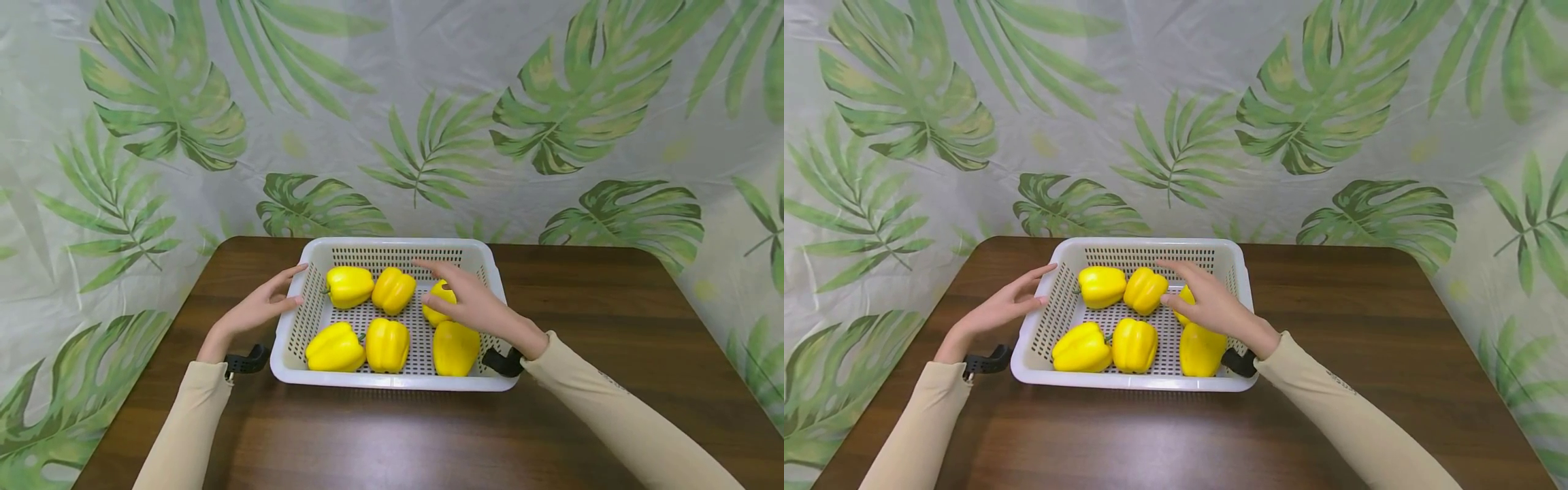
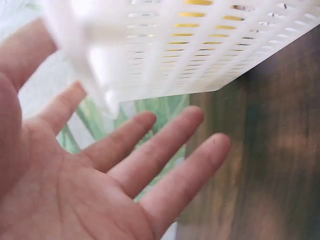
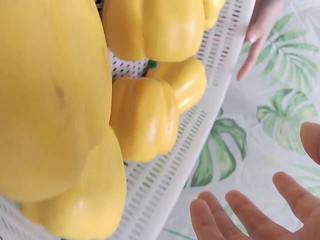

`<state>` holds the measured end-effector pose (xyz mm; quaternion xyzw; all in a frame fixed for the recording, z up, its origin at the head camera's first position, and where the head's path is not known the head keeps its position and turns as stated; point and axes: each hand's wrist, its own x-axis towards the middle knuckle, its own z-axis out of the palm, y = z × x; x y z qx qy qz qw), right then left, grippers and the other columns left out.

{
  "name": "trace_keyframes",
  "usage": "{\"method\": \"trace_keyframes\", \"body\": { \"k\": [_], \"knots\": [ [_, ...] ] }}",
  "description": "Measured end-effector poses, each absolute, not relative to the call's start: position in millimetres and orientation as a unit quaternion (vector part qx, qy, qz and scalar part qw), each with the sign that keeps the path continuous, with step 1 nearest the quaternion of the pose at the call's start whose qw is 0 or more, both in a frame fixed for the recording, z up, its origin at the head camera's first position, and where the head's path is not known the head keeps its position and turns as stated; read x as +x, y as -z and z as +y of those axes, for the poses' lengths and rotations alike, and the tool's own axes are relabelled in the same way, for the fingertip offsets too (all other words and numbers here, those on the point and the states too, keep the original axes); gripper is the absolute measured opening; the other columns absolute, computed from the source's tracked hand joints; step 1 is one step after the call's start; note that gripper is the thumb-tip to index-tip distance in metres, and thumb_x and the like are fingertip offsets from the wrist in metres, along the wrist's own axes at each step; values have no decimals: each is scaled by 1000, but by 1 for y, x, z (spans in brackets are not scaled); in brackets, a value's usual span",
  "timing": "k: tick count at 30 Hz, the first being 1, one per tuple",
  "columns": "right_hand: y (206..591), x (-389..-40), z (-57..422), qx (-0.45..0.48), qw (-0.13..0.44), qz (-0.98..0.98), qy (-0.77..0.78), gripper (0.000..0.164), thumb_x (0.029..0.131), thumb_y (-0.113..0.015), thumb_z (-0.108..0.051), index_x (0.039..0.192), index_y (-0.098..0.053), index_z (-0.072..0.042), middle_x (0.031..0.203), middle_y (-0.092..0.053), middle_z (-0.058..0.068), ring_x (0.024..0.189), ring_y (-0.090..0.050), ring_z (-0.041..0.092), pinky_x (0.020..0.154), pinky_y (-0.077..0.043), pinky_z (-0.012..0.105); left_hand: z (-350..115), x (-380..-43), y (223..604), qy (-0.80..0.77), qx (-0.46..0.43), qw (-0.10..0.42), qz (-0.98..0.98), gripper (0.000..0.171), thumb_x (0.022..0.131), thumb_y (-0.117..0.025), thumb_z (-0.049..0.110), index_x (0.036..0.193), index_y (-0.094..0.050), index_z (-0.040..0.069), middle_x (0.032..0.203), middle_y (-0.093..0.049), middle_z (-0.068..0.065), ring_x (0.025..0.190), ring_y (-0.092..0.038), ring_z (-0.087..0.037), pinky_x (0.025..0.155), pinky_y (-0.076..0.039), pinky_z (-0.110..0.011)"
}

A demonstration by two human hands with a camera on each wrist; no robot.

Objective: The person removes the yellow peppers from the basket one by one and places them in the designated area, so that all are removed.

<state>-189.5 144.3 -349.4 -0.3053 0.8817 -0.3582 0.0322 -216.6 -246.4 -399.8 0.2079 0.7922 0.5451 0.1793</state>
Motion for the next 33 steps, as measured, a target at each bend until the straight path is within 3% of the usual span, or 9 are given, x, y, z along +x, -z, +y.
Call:
{"method": "trace_keyframes", "body": {
  "k": [7, 15, 23, 33],
  "knots": [
    [354, -190, 136, -308, 73, 865, 388, 55, 95, -60, -24, 144, -41, -11, 146, -41, 9, 118, -51, 29, 95, -42, 48, -239, -219, 411, -569, 194, 181, 778, 67, 97, -55, 17, 154, -18, 17, 149, -26, -27, 113, -52, -47, 74, -54, -45],
    [361, -194, 129, -301, 144, 846, 416, 56, 96, -58, -24, 146, -37, -10, 145, -39, 18, 117, -51, 38, 95, -43, 49, -235, -221, 419, -593, 181, 177, 764, 66, 98, -54, 16, 153, -19, 21, 151, -21, -24, 116, -47, -50, 74, -53, -49],
    [366, -196, 123, -295, 195, 838, 415, 55, 97, -57, -25, 147, -37, -14, 144, -39, 19, 116, -53, 35, 93, -45, 46, -232, -220, 423, -634, 176, 194, 727, 68, 98, -52, 13, 153, -14, 22, 152, -15, -22, 122, -39, -53, 78, -50, -55],
    [373, -198, 115, -277, 263, 832, 402, 53, 97, -55, -25, 146, -39, -16, 139, -45, 20, 111, -56, 35, 93, -43, 50, -231, -219, 425, -650, 165, 197, 715, 68, 98, -51, 12, 153, -12, 22, 153, -11, -22, 121, -39, -54, 76, -50, -56]
  ]
}}
